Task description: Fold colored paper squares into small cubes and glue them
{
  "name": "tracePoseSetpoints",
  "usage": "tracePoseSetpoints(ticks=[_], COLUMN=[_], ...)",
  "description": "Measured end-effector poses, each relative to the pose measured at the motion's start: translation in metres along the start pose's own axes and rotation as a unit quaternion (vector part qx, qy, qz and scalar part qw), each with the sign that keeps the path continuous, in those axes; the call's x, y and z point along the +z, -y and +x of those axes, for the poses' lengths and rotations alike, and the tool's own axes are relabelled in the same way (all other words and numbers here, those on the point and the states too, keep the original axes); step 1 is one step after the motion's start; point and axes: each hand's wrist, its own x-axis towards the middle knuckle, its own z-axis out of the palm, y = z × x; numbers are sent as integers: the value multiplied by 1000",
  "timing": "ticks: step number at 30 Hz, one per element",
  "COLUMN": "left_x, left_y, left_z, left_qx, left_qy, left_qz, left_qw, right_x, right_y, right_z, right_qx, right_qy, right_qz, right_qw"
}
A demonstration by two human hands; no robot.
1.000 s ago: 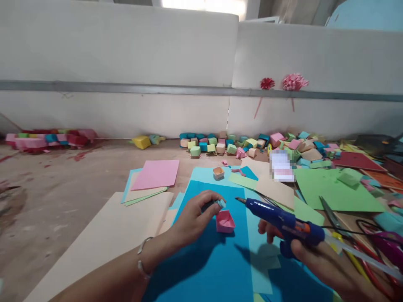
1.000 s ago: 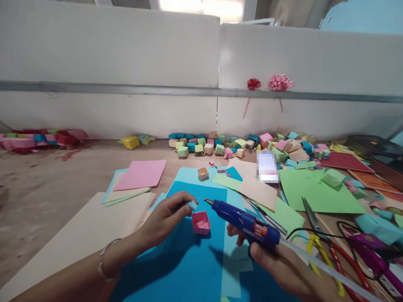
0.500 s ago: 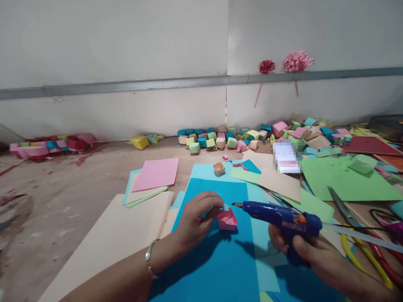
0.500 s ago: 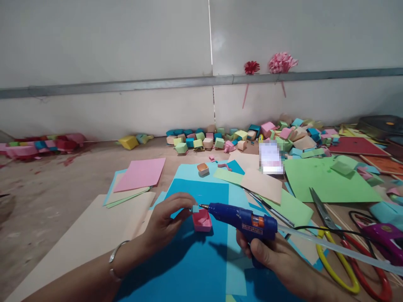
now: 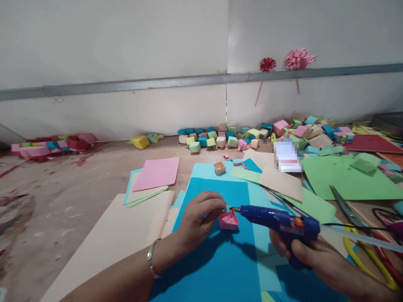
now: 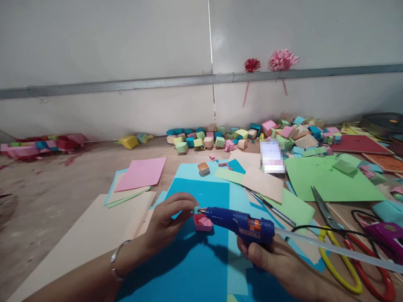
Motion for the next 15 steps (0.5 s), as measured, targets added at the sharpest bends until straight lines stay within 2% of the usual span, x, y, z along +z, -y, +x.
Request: tracePoseSetpoints(ticks=[10,15], left_x=[1,0], left_y=[-1,-3], left_z=[2,2], left_qx=[11,-3], left_qy=[-7,-2], left_qz=[4,7], left_qw=[1000,1000], right_x=[-1,0], right_y=[-6,1], right_z=[1,1], right_qx=[8,8], right_qy=[2,-14], right_qz=[-23,-34], right_qw=[1000,999])
